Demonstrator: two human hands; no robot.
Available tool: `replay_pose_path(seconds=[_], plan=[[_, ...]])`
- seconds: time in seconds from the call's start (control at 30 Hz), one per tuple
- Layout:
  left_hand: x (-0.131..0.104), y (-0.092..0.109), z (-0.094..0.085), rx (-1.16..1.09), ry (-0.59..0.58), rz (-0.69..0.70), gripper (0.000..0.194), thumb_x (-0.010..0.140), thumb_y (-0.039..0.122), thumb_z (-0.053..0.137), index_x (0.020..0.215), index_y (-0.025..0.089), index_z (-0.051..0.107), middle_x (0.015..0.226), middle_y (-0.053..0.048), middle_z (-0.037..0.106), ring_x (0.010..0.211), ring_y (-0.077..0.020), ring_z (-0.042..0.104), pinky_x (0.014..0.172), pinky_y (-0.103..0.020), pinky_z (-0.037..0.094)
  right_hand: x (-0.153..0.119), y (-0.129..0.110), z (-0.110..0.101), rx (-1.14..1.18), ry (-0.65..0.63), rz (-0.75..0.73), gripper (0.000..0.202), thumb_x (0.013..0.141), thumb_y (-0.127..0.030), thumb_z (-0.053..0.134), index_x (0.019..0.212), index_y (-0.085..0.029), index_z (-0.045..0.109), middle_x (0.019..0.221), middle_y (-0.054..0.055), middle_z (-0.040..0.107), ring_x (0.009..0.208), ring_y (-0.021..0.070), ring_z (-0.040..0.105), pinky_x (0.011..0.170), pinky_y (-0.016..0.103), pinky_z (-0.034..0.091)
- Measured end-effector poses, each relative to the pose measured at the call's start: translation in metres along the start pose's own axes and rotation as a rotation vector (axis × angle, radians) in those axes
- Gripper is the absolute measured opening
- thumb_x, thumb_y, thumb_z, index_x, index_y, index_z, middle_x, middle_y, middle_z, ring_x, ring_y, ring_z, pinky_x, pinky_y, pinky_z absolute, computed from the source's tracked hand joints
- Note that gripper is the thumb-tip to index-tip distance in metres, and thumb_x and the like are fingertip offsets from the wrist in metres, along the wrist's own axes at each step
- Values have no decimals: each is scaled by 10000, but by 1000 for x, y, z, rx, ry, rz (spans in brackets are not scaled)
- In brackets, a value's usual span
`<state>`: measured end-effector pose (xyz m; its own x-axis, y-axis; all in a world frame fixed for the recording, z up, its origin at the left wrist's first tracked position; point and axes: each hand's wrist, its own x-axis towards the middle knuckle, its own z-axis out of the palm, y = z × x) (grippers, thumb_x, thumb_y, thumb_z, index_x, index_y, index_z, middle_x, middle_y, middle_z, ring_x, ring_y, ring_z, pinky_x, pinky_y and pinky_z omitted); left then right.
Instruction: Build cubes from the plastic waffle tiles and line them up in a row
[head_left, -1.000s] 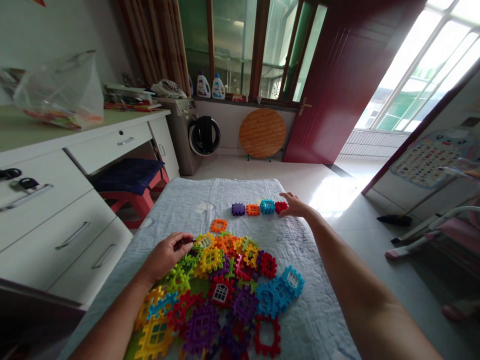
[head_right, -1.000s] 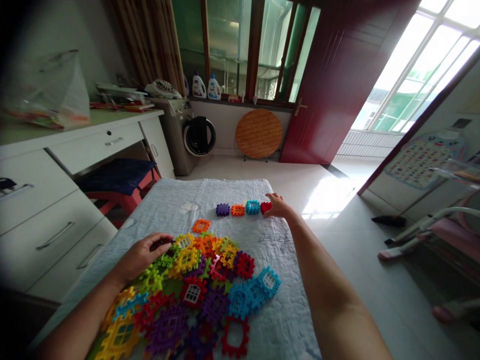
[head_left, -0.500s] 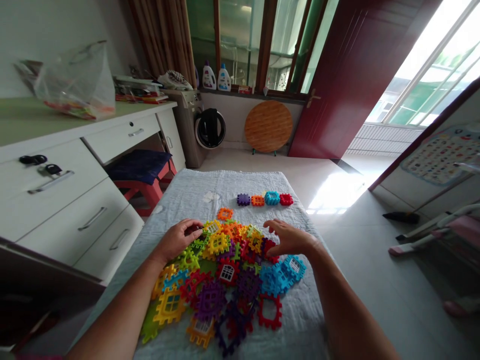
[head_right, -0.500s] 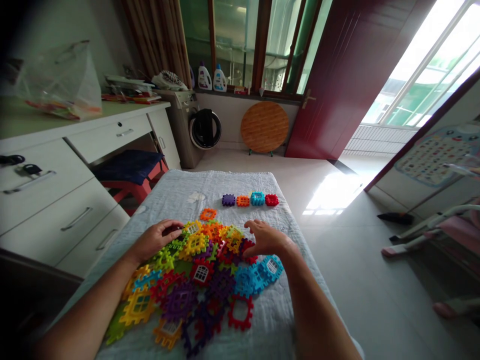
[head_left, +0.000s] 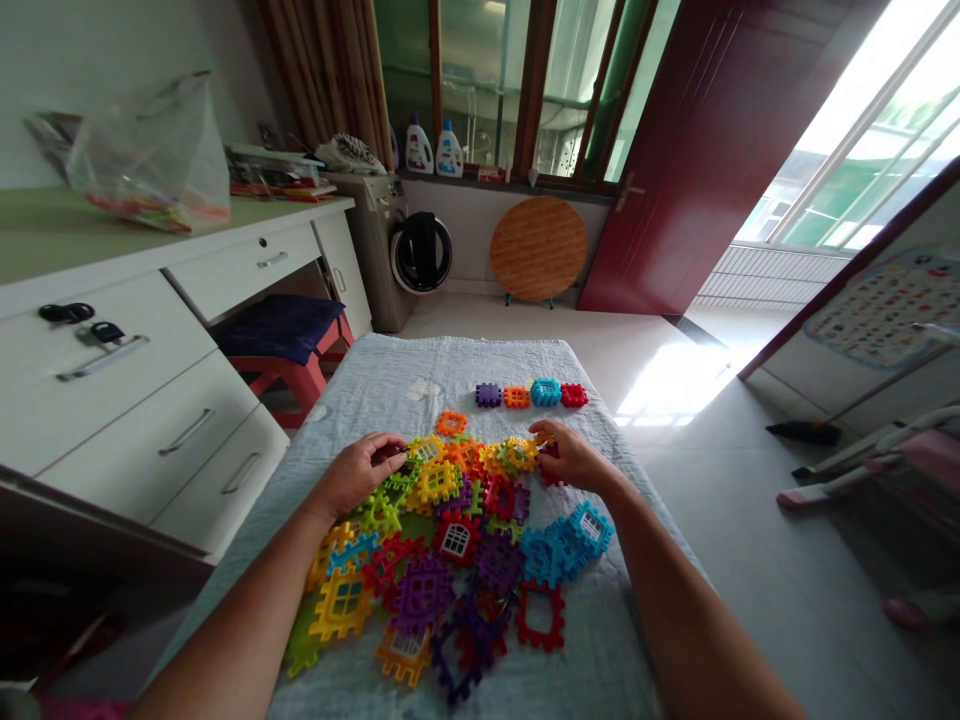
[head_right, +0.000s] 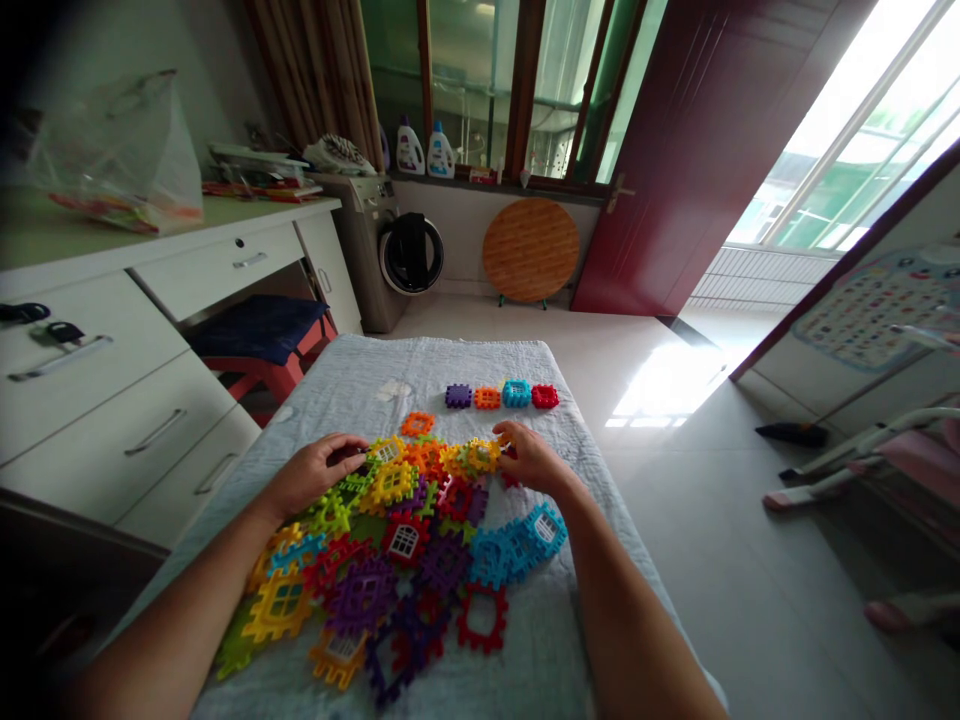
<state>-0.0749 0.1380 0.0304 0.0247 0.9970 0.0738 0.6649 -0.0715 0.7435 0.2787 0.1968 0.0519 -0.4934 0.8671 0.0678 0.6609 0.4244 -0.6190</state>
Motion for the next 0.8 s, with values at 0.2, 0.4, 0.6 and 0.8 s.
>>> replay_pose_path(seconds=[0.2, 0.4, 0.6, 0.8], plan=[[0, -3, 0, -22, -18, 3, 418, 770, 527, 553, 987, 182, 649, 958, -63, 683, 858, -211, 645, 820, -331, 511, 2, 15, 1, 137, -2, 80, 510, 694, -101, 486, 1196, -186, 508, 1000, 46, 628, 748, 133, 586, 672, 259, 466], [0, -2, 0, -37, -13, -11, 426, 753, 538, 567, 978, 186, 654, 947, -64, 691, 859, -221, 649, 827, -340, 513, -3, 25, -8, -198, 179, 108, 350, 721, -243, 590, 1067, -205, 551, 1117, 86, 549, 963, 210, 560, 797, 318, 445], [1, -5, 1, -38, -20, -8, 423, 757, 536, 563, 975, 184, 652, 945, -64, 690, 859, -223, 649, 836, -344, 512, -13, 14, -11, -412, -72, 228, 566, 610, -542, 708, 1019, -190, 537, 974, 92, 599, 828, 229, 575, 652, 279, 386], [1, -4, 1, -29, -10, 2, 407, 762, 531, 562, 968, 192, 654, 953, -63, 686, 876, -218, 645, 828, -331, 516, -12, 9, -10, -335, -88, 163, 495, 628, -261, 642, 1093, -189, 488, 983, 76, 611, 842, 201, 564, 670, 256, 376]])
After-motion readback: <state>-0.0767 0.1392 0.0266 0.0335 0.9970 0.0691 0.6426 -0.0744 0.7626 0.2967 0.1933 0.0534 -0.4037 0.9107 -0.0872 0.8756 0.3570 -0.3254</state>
